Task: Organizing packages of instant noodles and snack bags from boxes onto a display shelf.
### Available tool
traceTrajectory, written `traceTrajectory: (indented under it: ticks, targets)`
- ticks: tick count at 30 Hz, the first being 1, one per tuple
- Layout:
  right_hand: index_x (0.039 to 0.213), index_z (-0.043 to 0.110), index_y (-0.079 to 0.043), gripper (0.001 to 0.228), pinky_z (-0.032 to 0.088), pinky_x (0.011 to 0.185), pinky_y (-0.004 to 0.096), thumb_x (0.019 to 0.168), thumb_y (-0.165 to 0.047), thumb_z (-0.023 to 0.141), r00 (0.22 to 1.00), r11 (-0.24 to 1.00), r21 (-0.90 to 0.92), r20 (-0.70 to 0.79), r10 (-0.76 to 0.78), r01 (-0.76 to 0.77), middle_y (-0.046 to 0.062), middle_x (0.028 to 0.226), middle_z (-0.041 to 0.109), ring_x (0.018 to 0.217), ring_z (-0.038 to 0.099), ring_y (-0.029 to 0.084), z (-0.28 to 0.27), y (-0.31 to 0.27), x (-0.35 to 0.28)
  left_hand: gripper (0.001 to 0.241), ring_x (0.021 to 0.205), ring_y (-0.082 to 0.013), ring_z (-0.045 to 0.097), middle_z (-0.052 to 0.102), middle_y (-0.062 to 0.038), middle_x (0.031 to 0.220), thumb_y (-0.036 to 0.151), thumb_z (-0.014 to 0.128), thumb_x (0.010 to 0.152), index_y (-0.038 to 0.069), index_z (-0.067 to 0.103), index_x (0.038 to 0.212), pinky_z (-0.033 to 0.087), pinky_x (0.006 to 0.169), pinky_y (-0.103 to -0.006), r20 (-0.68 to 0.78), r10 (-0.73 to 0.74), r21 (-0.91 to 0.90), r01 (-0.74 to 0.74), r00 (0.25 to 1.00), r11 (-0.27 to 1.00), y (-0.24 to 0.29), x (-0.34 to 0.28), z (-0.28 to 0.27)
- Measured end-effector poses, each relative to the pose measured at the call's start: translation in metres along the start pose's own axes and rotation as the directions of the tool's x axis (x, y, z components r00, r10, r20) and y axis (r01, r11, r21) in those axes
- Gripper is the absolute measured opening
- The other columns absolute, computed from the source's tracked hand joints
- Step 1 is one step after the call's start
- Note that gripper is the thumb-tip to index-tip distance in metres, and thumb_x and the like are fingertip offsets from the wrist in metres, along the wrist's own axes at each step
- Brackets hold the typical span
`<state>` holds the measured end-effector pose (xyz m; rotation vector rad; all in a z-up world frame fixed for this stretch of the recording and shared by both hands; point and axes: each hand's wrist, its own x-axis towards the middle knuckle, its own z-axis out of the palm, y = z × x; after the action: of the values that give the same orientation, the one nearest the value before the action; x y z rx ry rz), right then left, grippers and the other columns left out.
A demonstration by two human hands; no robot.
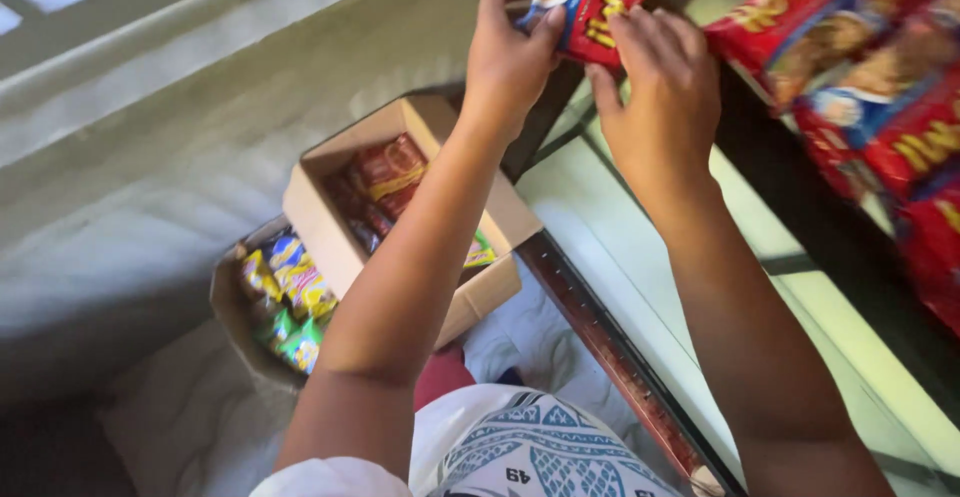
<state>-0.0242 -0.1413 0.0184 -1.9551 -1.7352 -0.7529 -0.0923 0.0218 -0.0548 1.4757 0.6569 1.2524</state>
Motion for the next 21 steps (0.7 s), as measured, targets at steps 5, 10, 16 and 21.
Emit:
traceTrajectory:
  ticks: [5,10,16,21]
  targets:
    - [0.138,0.060,-0.004,0.044,0.059,0.089,0.037,0.098,-0.010,0.078,0.965,0.739,0.620,0.166,0.205,-0.264,0.016,0.141,0.060,0.126,0.064,0.027,0.015,-0.056,-0.002,0.044,0.105,-0.0183,0.070,0.066,-0.014,0.127,0.008,0.070,0.100,0.003,0.052,0.140,0.066,0.087,-0.0346,0.145,-0.226,-0.474,0.268,0.963,0.839,-0.036,-0.040,-0.069]
    - [0.147,0.044,-0.008,0.062,0.064,0.098,0.032,0.097,-0.004,0.080,0.878,0.244,0.865,0.357,0.317,-0.439,0.012,0.140,0.057,0.123,0.067,0.020,0.124,-0.072,-0.045,0.047,0.104,-0.0185,0.069,0.066,-0.012,0.122,0.008,0.068,0.100,0.003,0.052,0.144,0.065,0.089,-0.0353,0.162,-0.417,-0.466,0.442,0.894,0.767,-0.090,-0.099,-0.136]
    - [0.127,0.064,-0.002,0.047,0.062,0.088,0.034,0.085,-0.004,0.083,0.547,0.022,0.563,0.794,0.266,-0.826,0.011,0.119,0.073,0.105,0.071,0.020,0.280,-0.097,-0.126,0.046,0.086,-0.0151,0.064,0.066,-0.005,0.107,0.015,0.059,0.099,0.016,0.051,0.145,0.058,0.078,-0.0349,0.142,-0.845,-0.364,0.821,0.515,0.439,-0.201,-0.159,-0.200]
    - [0.135,0.057,-0.003,0.065,0.058,0.086,0.039,0.078,-0.010,0.086,0.502,0.417,0.369,0.819,0.276,-0.831,0.017,0.115,0.073,0.102,0.071,0.027,0.340,-0.120,-0.191,0.044,0.091,-0.0208,0.054,0.063,-0.008,0.110,0.015,0.050,0.103,0.014,0.052,0.147,0.050,0.081,-0.0428,-0.170,-0.906,0.119,0.921,0.387,0.371,-0.357,-0.241,-0.220]
